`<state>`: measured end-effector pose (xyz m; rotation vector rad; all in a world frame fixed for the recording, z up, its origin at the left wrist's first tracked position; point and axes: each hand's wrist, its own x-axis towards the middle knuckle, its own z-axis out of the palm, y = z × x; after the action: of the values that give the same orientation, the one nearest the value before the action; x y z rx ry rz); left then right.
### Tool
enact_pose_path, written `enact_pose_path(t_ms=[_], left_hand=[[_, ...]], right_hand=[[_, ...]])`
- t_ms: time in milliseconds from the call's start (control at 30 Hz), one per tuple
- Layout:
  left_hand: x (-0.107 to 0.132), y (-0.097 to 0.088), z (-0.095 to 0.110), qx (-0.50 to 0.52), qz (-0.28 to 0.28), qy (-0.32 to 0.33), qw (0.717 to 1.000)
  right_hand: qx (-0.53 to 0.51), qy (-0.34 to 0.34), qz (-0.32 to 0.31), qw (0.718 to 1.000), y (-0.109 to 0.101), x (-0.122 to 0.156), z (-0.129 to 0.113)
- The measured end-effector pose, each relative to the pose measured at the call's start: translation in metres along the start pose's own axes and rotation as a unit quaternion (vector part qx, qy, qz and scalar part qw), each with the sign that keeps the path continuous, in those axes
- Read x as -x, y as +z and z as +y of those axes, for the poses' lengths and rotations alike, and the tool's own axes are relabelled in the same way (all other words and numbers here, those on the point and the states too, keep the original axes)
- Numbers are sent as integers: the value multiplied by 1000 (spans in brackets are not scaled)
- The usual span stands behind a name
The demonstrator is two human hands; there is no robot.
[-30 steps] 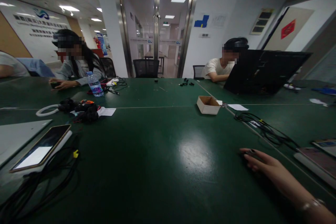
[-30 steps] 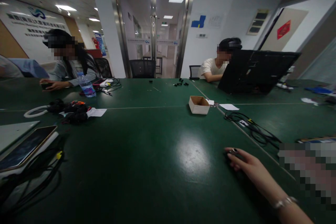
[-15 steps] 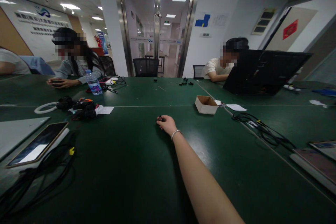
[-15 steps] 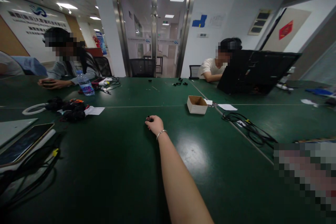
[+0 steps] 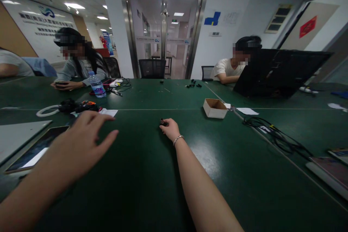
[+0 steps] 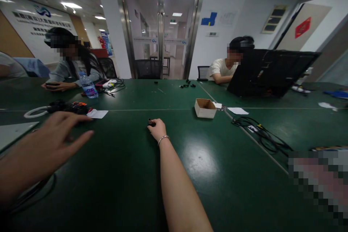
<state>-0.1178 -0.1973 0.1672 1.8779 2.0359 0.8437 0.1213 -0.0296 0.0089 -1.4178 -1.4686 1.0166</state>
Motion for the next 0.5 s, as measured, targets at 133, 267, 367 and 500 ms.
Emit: enact_pose_path(t_ms=[133,267,367,500], left_hand=[[-58,78,45,-70,-40,161,984],[-96,157,56,47,-14,174,983],[-105,195,45,189,-11,175,966],[-110,225,16,299,12,137,944]], right_hand=[[-22,-7,-10,1000,1,2,-1],[-54,-67,-8,996,1,0,3],[-36,-89,-1,995,0,-2,5],[34,-111,20,993,-1,-4,6]])
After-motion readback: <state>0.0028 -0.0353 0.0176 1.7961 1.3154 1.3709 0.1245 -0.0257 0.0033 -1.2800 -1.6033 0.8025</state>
